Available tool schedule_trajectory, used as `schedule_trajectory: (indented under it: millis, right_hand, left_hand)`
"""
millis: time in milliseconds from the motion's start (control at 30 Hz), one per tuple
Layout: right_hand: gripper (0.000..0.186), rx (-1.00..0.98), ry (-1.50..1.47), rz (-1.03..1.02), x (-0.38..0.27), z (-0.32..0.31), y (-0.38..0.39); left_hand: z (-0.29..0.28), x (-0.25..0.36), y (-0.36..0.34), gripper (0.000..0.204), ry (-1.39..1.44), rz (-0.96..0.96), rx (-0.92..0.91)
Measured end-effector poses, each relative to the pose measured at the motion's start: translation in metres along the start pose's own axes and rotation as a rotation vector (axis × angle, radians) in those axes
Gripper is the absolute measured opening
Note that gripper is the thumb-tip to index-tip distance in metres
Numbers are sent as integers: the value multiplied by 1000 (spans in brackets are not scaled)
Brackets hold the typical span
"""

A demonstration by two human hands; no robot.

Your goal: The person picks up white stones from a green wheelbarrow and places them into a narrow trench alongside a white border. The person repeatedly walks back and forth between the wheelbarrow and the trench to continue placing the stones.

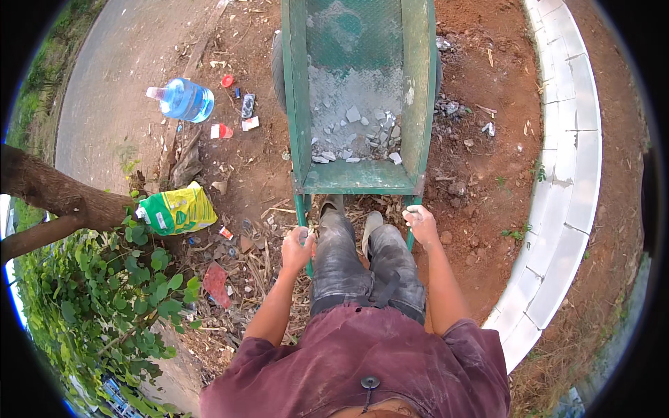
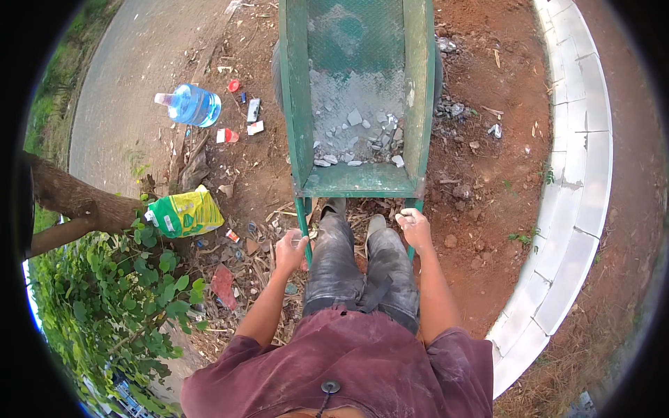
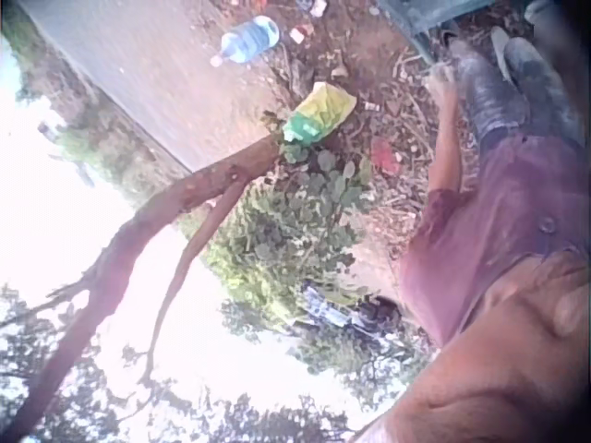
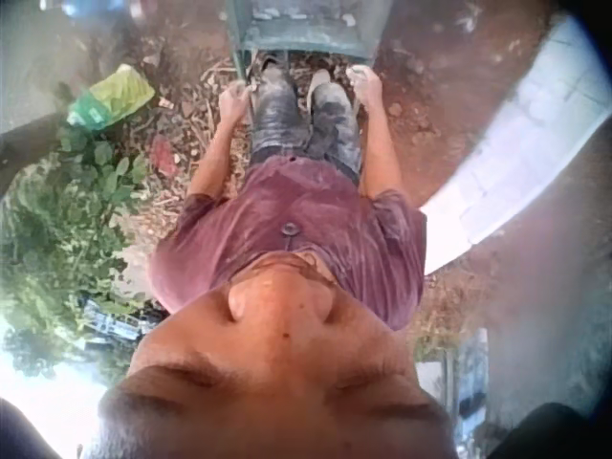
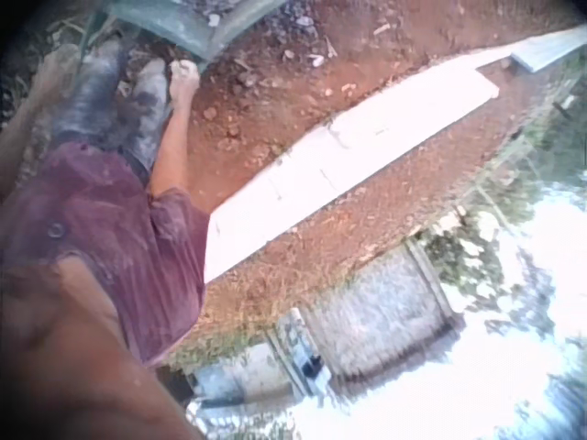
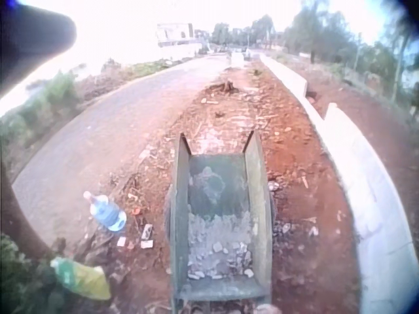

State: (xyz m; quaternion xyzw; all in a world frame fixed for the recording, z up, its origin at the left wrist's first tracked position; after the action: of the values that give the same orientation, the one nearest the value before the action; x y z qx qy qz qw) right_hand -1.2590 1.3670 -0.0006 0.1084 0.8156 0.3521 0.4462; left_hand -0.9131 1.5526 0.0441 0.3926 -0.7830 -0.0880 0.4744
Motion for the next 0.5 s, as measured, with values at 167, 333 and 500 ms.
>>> schedule_trajectory:
  millis: [167, 333, 500]
  right_hand:
    - [34, 28, -201, 262, 35, 51, -125]
    - [47, 97, 159, 70, 48, 99, -307]
    - [73, 374, 623, -124, 81, 117, -494]
  left_hand:
    - [101, -14, -184, 40, -293, 212, -285]
    - [193, -65, -337, 53, -427, 54, -452]
    - [261, -127, -449, 69, -872, 171, -310]
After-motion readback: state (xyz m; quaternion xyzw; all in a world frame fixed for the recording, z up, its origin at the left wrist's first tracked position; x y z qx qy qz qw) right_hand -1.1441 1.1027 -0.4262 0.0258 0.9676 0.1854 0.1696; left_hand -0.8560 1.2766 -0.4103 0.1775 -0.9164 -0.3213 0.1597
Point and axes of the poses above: each hand's wrist, its own y-axis away from the middle knuckle, its own z-axis out of the palm, x = y × z, the point moved 5 cm from there along -y, towards the middle knuckle, and after that the axes turned 7 degrees about y, right-handed, at the moved point
